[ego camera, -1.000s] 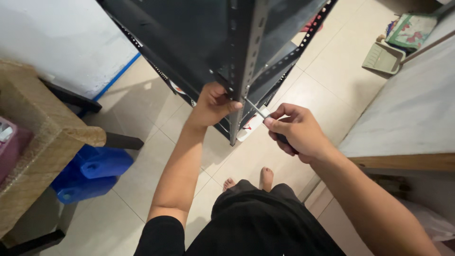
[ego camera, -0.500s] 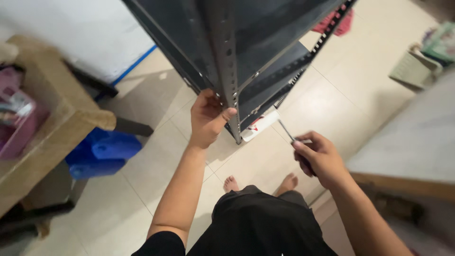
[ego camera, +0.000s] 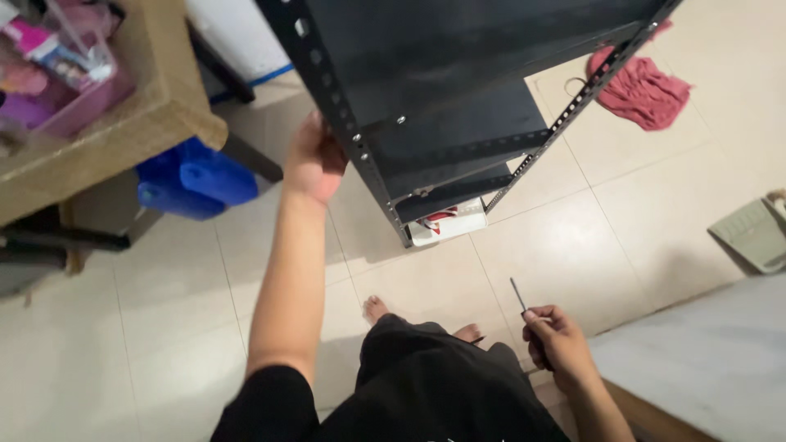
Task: The person assembles a black metal shelving unit by inserting bolts and tightening them with a screwdriver. They attach a shelf panel to the vertical frame and secure it with multiple fasteners.
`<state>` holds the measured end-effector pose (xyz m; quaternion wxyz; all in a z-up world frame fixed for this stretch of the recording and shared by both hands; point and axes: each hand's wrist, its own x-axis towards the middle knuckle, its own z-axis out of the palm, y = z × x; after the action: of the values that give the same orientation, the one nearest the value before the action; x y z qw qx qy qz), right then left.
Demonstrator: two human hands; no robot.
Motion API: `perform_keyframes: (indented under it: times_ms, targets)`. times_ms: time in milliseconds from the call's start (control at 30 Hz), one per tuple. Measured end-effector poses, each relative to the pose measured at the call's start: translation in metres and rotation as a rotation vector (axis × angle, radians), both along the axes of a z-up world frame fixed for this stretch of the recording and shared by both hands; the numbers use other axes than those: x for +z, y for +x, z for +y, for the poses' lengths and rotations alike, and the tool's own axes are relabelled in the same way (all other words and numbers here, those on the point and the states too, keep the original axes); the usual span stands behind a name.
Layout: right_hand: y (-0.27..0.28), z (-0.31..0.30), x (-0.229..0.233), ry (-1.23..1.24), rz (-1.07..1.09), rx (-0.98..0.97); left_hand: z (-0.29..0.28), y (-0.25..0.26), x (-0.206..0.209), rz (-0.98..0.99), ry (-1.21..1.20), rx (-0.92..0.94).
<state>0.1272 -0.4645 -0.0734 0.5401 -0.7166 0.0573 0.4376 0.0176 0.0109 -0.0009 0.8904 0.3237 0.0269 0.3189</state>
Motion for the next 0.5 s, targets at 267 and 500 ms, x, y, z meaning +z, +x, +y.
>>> perform_keyframes:
  times_ms: [267, 500]
  targets:
    - [-0.01, -0.005, -0.009, -0.032, 0.053, 0.031, 0.008, 0.002, 0.025, -0.003, -0.118, -0.196]
    - [-0.04, 0.046, -0.011, -0.095, 0.078, 0.035, 0.02, 0.009, 0.02, 0.055, -0.121, -0.243]
